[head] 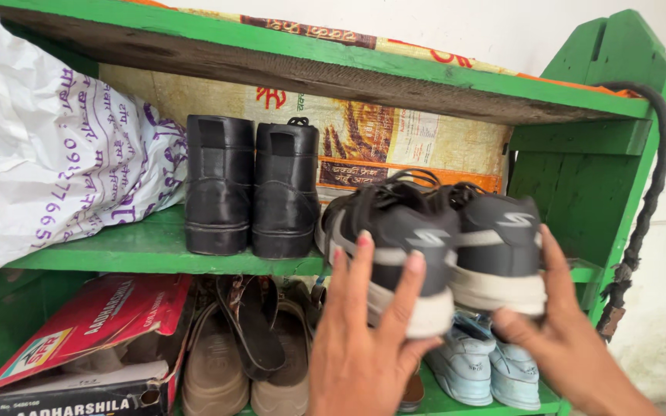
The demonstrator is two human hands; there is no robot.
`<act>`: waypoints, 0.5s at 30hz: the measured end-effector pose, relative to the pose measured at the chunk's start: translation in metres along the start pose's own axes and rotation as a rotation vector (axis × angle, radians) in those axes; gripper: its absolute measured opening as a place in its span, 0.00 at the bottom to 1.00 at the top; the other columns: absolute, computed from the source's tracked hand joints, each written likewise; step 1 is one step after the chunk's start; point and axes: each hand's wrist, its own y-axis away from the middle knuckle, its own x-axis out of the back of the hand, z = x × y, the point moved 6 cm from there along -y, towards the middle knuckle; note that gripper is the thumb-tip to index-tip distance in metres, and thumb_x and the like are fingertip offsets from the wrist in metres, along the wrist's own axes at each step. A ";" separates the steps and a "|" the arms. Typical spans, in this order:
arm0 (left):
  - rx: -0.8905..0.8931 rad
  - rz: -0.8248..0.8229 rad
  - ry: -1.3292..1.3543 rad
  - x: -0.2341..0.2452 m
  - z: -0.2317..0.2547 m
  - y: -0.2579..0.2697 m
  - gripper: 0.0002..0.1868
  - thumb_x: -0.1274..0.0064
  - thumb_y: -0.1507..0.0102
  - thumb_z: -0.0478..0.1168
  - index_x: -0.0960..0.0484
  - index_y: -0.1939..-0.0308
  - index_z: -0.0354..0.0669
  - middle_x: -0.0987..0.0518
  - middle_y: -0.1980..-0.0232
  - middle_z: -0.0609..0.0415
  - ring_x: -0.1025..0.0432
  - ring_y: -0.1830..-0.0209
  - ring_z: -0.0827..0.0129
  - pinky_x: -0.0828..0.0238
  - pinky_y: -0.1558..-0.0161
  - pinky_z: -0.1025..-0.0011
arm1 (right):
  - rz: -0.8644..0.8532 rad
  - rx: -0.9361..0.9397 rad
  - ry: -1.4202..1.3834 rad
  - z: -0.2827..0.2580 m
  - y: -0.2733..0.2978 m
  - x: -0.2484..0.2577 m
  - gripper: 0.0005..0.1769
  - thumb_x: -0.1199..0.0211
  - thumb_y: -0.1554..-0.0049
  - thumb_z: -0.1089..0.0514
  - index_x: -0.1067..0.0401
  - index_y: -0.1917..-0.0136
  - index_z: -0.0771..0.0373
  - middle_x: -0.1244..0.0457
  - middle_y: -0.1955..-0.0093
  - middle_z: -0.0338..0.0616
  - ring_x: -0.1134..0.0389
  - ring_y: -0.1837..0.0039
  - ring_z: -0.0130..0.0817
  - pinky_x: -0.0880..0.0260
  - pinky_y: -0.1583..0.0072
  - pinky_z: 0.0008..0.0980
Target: The person sits on the floor and repairs a black sneaker by threading a new lace through the eyelets and tying it. They then place the repaired pair on a green shelf. Next, they remove the laces from a beige sneaker, wipe the shoe with a cloth, and prepare to re-lace it.
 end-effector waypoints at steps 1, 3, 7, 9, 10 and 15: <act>0.025 0.015 -0.003 0.002 -0.006 -0.003 0.47 0.33 0.45 0.54 0.36 0.24 0.57 0.43 0.22 0.33 0.41 0.26 0.29 0.36 0.32 0.47 | 0.008 -0.049 0.054 0.001 0.000 -0.005 0.63 0.31 0.46 0.49 0.69 0.12 0.61 0.44 0.24 0.63 0.41 0.25 0.50 0.45 0.28 0.46; 0.071 0.046 -0.003 0.005 -0.018 -0.010 0.43 0.35 0.41 0.50 0.37 0.24 0.54 0.43 0.22 0.33 0.41 0.25 0.32 0.36 0.32 0.49 | 0.031 -0.156 0.082 0.007 -0.001 -0.011 0.68 0.27 0.49 0.49 0.70 0.12 0.58 0.42 0.27 0.63 0.37 0.27 0.49 0.42 0.29 0.45; 0.091 -0.017 0.029 0.000 -0.030 -0.010 0.39 0.38 0.40 0.50 0.34 0.26 0.52 0.44 0.23 0.30 0.40 0.28 0.34 0.35 0.37 0.48 | 0.073 -0.151 -0.130 0.011 0.007 -0.017 0.61 0.31 0.47 0.51 0.67 0.14 0.56 0.42 0.28 0.66 0.36 0.30 0.49 0.33 0.37 0.46; 0.028 0.067 -0.003 0.001 -0.026 -0.006 0.38 0.38 0.39 0.49 0.32 0.26 0.54 0.43 0.22 0.32 0.40 0.26 0.34 0.36 0.33 0.46 | 0.106 -0.059 -0.219 0.008 0.009 -0.018 0.58 0.32 0.46 0.53 0.66 0.14 0.58 0.42 0.27 0.68 0.35 0.31 0.50 0.32 0.38 0.46; 0.002 0.082 -0.022 -0.001 -0.025 -0.005 0.38 0.37 0.41 0.52 0.31 0.27 0.56 0.43 0.23 0.33 0.41 0.26 0.32 0.36 0.34 0.46 | 0.134 -0.031 -0.230 0.007 0.008 -0.016 0.57 0.33 0.45 0.53 0.65 0.14 0.59 0.42 0.27 0.68 0.35 0.30 0.51 0.32 0.37 0.46; -0.042 0.103 -0.045 -0.019 -0.023 -0.005 0.37 0.35 0.44 0.51 0.27 0.31 0.64 0.41 0.24 0.37 0.42 0.26 0.28 0.34 0.36 0.43 | 0.205 -0.204 -0.020 0.025 0.008 -0.012 0.50 0.40 0.46 0.52 0.59 0.17 0.54 0.39 0.27 0.59 0.34 0.29 0.44 0.40 0.31 0.40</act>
